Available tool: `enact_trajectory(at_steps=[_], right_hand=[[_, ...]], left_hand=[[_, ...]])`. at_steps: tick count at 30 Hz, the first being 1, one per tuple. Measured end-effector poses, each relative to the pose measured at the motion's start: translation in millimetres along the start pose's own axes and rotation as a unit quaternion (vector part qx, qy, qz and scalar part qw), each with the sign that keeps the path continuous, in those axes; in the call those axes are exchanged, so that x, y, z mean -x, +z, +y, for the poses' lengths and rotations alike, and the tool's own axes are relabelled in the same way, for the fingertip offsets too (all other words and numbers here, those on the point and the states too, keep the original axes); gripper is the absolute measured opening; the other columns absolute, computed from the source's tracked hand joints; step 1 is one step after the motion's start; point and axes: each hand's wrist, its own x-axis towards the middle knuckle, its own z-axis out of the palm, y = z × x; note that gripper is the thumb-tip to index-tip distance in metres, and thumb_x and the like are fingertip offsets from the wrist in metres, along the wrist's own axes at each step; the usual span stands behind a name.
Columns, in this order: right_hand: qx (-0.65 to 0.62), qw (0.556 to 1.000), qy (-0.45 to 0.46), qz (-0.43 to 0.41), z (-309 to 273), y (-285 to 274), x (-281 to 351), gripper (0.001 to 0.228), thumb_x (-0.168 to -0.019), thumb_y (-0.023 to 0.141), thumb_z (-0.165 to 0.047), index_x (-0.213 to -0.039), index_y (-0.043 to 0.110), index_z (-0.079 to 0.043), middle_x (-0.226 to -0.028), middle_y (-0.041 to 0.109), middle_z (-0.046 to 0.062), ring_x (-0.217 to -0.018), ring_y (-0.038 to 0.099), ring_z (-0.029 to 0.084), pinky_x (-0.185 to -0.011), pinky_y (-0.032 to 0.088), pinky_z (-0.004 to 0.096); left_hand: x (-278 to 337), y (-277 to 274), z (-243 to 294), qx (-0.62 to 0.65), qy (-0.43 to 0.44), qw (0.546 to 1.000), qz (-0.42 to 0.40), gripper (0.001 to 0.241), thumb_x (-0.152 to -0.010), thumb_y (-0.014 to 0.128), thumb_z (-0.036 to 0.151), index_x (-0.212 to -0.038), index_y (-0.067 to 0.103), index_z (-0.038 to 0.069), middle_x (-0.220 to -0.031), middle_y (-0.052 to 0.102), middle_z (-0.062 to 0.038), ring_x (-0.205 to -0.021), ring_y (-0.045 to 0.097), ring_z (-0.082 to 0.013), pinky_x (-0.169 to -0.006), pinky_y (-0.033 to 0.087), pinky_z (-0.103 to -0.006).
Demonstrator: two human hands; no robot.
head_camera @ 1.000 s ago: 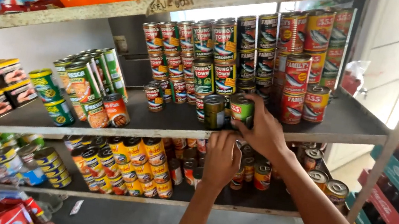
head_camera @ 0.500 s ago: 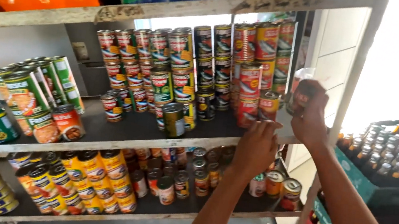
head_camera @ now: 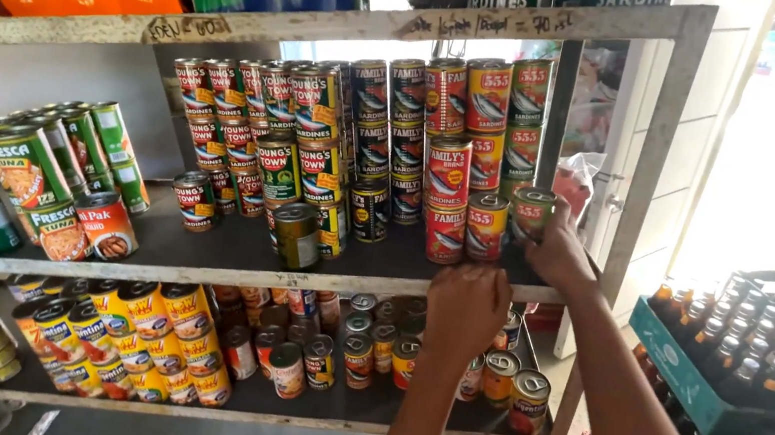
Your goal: Organizing and relocating canned goods from a store shelf into a container.
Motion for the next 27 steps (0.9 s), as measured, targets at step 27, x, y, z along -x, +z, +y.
enact_trajectory(at_steps=[27], right_hand=[[-0.139, 0.990, -0.011, -0.016, 7.7, -1.8, -2.9, 0.061, -0.086, 0.061, 0.000, -0.141, 0.034, -0.004, -0.125, 0.061, 0.025, -0.120, 0.064, 0.034, -0.100, 0.051, 0.042]], left_hand=[[-5.5, 4.0, 15.4, -0.042, -0.088, 0.995, -0.009, 0.029, -0.094, 0.059, 0.023, -0.073, 0.071, 0.007, -0.069, 0.070, -0.010, -0.072, 0.070, -0.0292, -0.079, 0.051, -0.0459]])
